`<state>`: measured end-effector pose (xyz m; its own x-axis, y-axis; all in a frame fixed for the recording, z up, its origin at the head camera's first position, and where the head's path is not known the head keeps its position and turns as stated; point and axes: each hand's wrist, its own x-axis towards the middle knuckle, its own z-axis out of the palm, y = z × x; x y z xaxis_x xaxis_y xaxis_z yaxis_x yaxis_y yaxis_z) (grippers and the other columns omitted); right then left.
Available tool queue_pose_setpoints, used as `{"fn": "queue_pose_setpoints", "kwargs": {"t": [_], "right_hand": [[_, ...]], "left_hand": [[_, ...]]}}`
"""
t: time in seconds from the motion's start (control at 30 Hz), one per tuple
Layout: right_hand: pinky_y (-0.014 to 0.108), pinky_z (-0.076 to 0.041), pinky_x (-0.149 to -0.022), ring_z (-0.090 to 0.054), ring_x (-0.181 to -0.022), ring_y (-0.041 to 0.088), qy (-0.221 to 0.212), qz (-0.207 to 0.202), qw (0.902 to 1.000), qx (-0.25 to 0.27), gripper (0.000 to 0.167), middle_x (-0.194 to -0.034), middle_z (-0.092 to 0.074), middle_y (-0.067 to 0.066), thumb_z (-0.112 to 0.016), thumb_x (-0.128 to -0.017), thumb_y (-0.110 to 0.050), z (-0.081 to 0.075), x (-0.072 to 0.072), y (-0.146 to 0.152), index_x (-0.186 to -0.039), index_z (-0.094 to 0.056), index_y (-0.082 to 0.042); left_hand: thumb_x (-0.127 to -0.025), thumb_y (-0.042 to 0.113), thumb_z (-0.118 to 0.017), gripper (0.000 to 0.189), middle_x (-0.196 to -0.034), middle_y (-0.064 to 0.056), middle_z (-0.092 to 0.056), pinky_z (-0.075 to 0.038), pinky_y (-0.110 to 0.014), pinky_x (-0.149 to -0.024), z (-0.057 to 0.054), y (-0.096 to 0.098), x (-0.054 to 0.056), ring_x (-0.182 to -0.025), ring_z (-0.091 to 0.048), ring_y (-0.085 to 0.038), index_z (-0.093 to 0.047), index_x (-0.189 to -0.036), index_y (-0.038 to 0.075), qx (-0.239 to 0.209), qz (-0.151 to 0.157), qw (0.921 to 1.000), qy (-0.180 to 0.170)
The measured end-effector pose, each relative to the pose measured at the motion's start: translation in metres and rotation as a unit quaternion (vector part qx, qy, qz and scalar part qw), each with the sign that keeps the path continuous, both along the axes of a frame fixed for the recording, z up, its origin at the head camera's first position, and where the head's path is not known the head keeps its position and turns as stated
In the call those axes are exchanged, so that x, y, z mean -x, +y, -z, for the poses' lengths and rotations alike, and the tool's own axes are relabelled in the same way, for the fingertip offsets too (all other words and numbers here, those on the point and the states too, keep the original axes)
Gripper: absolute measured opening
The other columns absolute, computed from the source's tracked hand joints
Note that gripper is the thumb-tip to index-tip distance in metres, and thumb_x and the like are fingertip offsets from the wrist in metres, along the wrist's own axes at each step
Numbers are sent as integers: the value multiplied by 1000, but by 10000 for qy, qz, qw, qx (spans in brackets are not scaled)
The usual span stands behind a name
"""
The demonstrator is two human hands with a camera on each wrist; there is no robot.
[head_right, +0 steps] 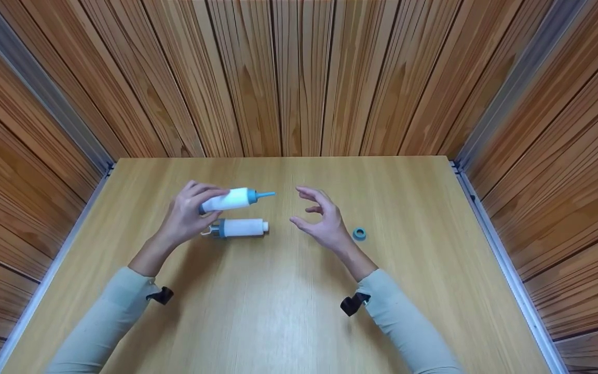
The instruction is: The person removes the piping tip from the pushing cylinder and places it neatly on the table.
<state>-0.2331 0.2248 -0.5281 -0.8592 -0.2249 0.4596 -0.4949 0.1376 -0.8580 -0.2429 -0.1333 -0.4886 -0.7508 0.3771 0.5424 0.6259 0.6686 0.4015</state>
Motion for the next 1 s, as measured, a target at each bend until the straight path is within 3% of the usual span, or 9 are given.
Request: {"fn": "queue_pose_setpoints", "kwargs": {"t": [0.43,0.53,0.77,1.0], "right_hand": [[26,-61,-108,-68,-141,7,-7,-168,9997,-156,67,-150,-68,-18,-83,-92,12,-6,-4,-7,-154,-59,5],[26,-61,-108,-67,-142,6,27,-214,9996,-202,68,-153,-70,-8,-83,-92,12,-7,-4,-9,-155,-59,5],[24,-60,-108,-68,-141,7,70,-253,9994,-218,65,-152,-67,31,-82,-93,12,-8,-6,-12,-154,-58,6],[23,-61,-108,-69,-138,4,38,-309,9992,-241,60,-148,-68,34,-81,-94,13,-10,-9,-16,-150,-60,7]], "left_hand": [[-92,11,-93,43,-131,-12,-82,-63,-51,-96,-10,15,-12,-117,-70,-33,-82,-134,15,269,310,9989,232],[-91,11,-93,43,-131,-11,-82,-63,-51,-94,-11,17,-13,-116,-70,-32,-82,-133,16,279,392,9984,311],[-91,11,-93,42,-128,-10,-83,-65,-48,-92,-12,21,-17,-112,-72,-31,-82,-131,16,321,573,9963,559],[-89,11,-96,44,-128,-9,-83,-66,-46,-94,-15,27,-23,-113,-72,-30,-83,-131,16,393,625,9959,530]]}}
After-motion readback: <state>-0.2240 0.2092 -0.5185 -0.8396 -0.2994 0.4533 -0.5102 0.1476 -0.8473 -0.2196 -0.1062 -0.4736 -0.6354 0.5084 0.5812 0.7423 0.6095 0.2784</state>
